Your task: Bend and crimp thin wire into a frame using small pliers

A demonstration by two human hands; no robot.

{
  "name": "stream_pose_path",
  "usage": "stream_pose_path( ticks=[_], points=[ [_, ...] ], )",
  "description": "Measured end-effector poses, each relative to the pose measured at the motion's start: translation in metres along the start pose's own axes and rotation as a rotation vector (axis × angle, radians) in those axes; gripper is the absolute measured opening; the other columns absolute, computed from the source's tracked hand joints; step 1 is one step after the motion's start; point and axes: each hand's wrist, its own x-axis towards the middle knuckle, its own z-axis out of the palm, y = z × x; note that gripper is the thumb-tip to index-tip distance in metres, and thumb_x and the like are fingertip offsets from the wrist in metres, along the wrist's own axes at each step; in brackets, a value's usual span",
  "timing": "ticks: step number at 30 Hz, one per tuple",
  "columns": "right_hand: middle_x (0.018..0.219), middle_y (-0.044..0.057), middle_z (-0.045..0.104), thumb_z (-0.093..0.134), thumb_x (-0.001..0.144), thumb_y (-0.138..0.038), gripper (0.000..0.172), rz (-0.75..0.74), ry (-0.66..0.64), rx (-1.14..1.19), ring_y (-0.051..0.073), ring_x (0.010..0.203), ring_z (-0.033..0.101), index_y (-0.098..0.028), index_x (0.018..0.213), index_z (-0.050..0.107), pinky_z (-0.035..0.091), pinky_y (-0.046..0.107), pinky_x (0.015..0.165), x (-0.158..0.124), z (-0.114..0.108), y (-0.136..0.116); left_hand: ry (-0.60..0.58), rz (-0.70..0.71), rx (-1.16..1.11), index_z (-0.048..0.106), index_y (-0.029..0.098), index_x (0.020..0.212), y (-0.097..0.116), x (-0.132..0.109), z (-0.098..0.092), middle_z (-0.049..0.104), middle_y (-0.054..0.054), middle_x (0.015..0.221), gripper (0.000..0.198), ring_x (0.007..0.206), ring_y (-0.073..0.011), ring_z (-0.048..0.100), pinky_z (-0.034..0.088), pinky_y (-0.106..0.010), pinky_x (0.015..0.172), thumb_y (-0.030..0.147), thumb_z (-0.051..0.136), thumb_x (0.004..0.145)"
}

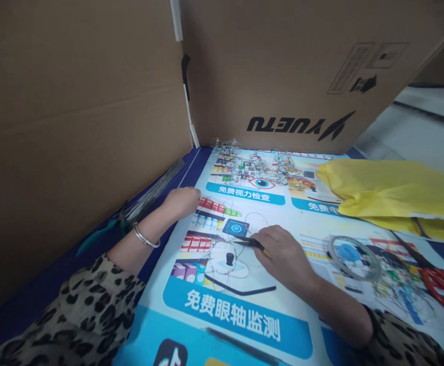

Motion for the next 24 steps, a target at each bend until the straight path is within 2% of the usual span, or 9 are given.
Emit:
stream_pose_path(
  ticks=[8, 17, 24],
  points=[
    [0.090, 0.006, 0.062, 0.049, 0.083, -0.020, 0.016, 0.006, -0.016, -0.005, 0.020, 0.087, 0.052, -0.020, 0.093, 0.061, 0.043, 0.034, 0.078, 0.000, -0.001, 0.000, -0.034, 0.004, -0.020, 0.063, 0.015, 0.090, -0.002, 0.000, -0.002, 0.066, -0.013, 0.099, 0.029, 0.084, -0.0234, 0.063, 0.046, -0.032, 0.071, 0.021, 0.036, 0.083],
    [0.092, 0.006, 0.062, 0.049, 0.083, -0.022, 0.019, 0.002, -0.031, -0.003, 0.020, 0.089, 0.052, -0.020, 0.098, 0.061, 0.043, 0.035, 0.077, -0.001, 0.002, 0.003, -0.007, 0.023, -0.115, 0.061, 0.018, 0.083, -0.005, -0.001, -0.011, 0.067, -0.008, 0.092, 0.022, 0.079, -0.0210, 0.062, 0.043, -0.027, 0.063, 0.022, 0.039, 0.080],
    [0.091, 0.006, 0.062, 0.049, 0.083, -0.021, 0.019, -0.003, -0.023, -0.019, 0.020, 0.088, 0.052, -0.020, 0.097, 0.062, 0.043, 0.034, 0.077, 0.000, 0.002, 0.002, 0.010, 0.043, -0.188, 0.059, 0.020, 0.080, -0.010, 0.004, -0.002, 0.067, -0.005, 0.084, 0.017, 0.074, -0.0186, 0.061, 0.041, -0.025, 0.060, 0.025, 0.043, 0.079]
  ],
)
